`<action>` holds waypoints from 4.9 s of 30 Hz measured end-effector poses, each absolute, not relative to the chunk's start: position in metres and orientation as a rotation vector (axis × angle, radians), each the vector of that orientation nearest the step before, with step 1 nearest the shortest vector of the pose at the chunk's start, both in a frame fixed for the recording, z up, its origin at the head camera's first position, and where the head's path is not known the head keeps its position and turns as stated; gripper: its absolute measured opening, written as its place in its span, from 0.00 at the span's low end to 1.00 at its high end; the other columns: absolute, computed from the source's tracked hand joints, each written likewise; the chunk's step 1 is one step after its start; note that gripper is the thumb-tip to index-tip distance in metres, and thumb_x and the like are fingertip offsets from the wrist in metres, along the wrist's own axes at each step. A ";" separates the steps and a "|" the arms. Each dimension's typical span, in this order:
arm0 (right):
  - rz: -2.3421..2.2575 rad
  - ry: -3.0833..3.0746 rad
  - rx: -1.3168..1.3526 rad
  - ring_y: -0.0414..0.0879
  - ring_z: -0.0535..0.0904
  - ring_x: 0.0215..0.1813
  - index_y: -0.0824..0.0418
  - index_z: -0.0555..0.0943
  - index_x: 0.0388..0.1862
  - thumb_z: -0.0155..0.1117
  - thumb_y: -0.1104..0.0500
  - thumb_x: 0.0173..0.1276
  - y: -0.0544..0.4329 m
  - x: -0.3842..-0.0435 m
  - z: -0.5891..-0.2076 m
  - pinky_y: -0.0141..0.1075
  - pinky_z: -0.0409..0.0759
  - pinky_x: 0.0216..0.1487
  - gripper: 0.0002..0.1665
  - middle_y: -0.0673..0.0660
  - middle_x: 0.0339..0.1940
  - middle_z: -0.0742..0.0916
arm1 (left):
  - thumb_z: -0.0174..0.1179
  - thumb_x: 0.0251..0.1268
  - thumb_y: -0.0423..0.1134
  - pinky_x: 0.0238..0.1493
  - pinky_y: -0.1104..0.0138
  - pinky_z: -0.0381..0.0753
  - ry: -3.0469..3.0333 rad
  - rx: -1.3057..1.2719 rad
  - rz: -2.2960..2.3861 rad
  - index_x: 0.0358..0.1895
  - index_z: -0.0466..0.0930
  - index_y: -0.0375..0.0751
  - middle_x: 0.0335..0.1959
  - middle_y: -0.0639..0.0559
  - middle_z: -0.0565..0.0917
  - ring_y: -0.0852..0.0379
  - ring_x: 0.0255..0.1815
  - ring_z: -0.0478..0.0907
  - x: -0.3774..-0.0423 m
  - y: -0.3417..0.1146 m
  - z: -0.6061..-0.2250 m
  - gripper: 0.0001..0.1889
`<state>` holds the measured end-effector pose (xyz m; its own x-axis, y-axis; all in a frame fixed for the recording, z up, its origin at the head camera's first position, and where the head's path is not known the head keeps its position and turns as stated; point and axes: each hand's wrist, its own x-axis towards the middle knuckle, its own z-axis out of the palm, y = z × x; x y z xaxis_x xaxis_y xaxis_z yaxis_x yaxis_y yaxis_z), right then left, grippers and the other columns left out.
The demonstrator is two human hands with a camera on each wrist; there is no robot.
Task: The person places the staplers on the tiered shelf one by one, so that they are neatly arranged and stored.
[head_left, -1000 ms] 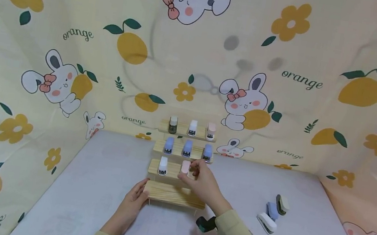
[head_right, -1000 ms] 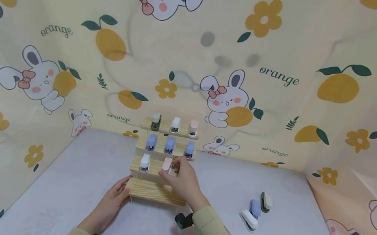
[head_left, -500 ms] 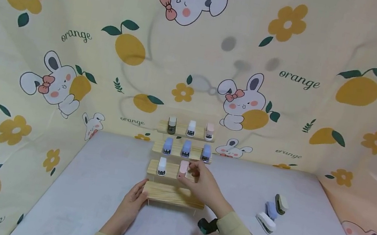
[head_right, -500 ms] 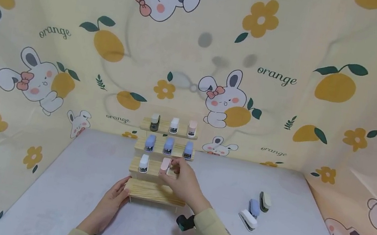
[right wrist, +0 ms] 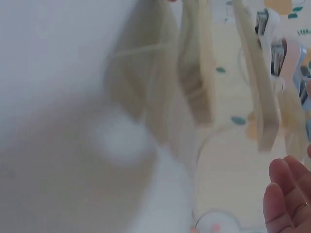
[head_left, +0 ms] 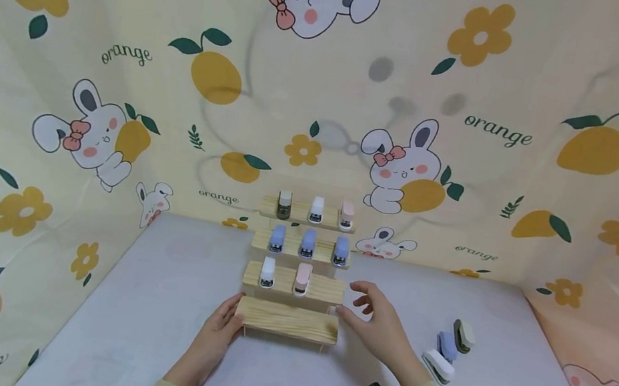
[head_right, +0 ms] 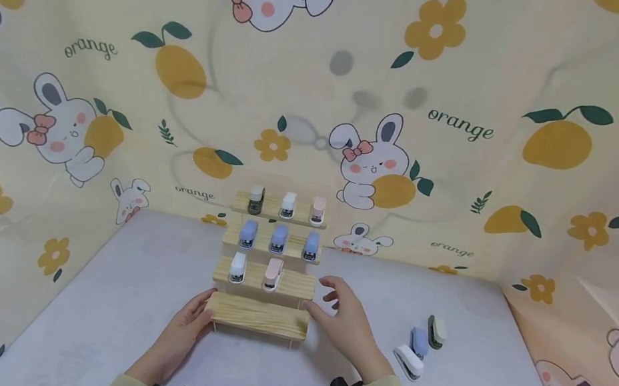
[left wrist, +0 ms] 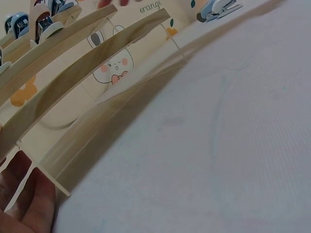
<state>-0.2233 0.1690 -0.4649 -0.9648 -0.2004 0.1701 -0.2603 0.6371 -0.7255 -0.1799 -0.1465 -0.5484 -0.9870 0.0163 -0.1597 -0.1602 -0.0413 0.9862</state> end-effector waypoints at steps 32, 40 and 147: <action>1.032 -2.936 0.031 0.66 0.71 0.61 0.71 0.69 0.63 0.64 0.37 0.65 0.327 -0.170 -0.509 0.63 0.72 0.57 0.44 0.71 0.58 0.78 | 0.48 0.77 0.43 0.68 0.58 0.67 2.081 -0.195 2.172 0.75 0.54 0.48 0.73 0.40 0.60 0.46 0.72 0.59 -0.180 -0.143 -0.546 0.28; 1.100 -3.007 -0.081 0.58 0.78 0.51 0.66 0.69 0.65 0.64 0.36 0.64 0.331 -0.165 -0.516 0.47 0.83 0.43 0.44 0.67 0.54 0.80 | 0.48 0.77 0.45 0.68 0.58 0.67 2.080 -0.199 2.167 0.75 0.54 0.48 0.74 0.41 0.59 0.47 0.72 0.59 -0.180 -0.143 -0.545 0.28; 1.357 -2.706 0.374 0.45 0.78 0.39 0.56 0.66 0.69 0.73 0.46 0.59 0.158 -0.232 -0.456 0.35 0.81 0.34 0.43 0.57 0.55 0.81 | 0.51 0.74 0.49 0.66 0.63 0.68 2.104 -0.166 2.185 0.75 0.54 0.47 0.73 0.40 0.60 0.46 0.72 0.60 -0.178 -0.145 -0.550 0.31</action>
